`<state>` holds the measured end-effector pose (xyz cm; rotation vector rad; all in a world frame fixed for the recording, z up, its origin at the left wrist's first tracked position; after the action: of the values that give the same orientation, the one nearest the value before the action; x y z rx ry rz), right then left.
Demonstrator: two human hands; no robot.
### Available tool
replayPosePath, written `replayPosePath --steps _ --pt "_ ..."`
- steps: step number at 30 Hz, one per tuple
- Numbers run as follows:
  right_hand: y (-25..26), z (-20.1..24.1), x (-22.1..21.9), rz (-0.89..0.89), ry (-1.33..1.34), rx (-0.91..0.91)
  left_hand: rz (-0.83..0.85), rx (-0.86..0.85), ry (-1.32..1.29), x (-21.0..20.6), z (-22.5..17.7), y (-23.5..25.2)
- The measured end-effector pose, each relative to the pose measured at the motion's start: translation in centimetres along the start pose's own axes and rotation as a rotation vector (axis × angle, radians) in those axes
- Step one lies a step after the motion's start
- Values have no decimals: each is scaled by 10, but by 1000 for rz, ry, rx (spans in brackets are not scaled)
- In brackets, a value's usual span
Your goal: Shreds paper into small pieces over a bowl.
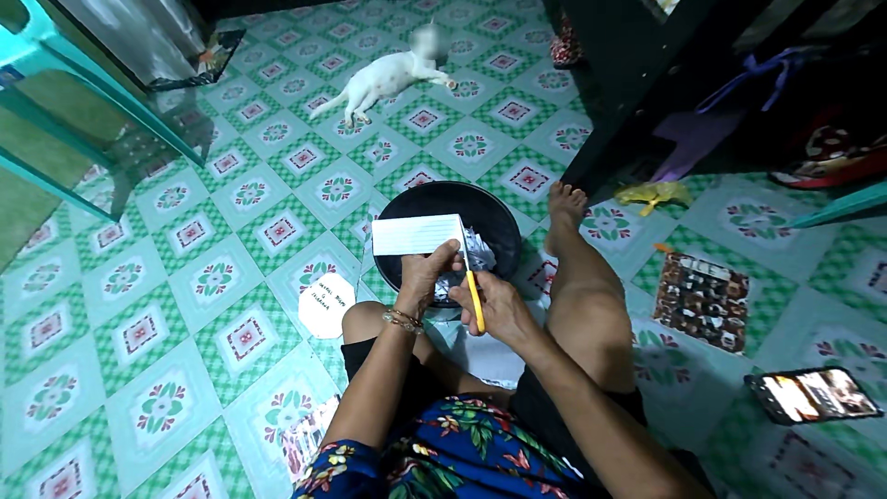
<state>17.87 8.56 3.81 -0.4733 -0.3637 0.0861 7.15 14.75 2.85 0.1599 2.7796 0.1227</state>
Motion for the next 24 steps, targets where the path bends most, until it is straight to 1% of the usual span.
replayPosePath --steps 2,6,10,13,20,24 --pt "0 0 1 -3 23 10 5 9 11 0 1 -1" --pt "2 1 1 24 47 -29 13 32 34 0 3 -2" --pt "2 2 2 13 101 -6 15 28 30 1 5 -2" --pt "2 2 2 0 129 0 -2 46 37 0 5 -3" --pt "7 0 0 29 180 -38 -20 71 12 1 7 -5" --pt "9 -1 1 41 194 -14 -42 73 -16 1 7 -5"
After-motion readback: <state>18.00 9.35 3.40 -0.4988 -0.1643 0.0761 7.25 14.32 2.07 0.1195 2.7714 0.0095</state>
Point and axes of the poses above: each hand's wrist, its own y-axis towards the middle knuckle, its own x-axis out of the back of the hand, z = x × y, the point moved 10 cm from there along y, towards the middle knuckle, and after that the axes turned 13 degrees about -x, right-handed, at the moved point
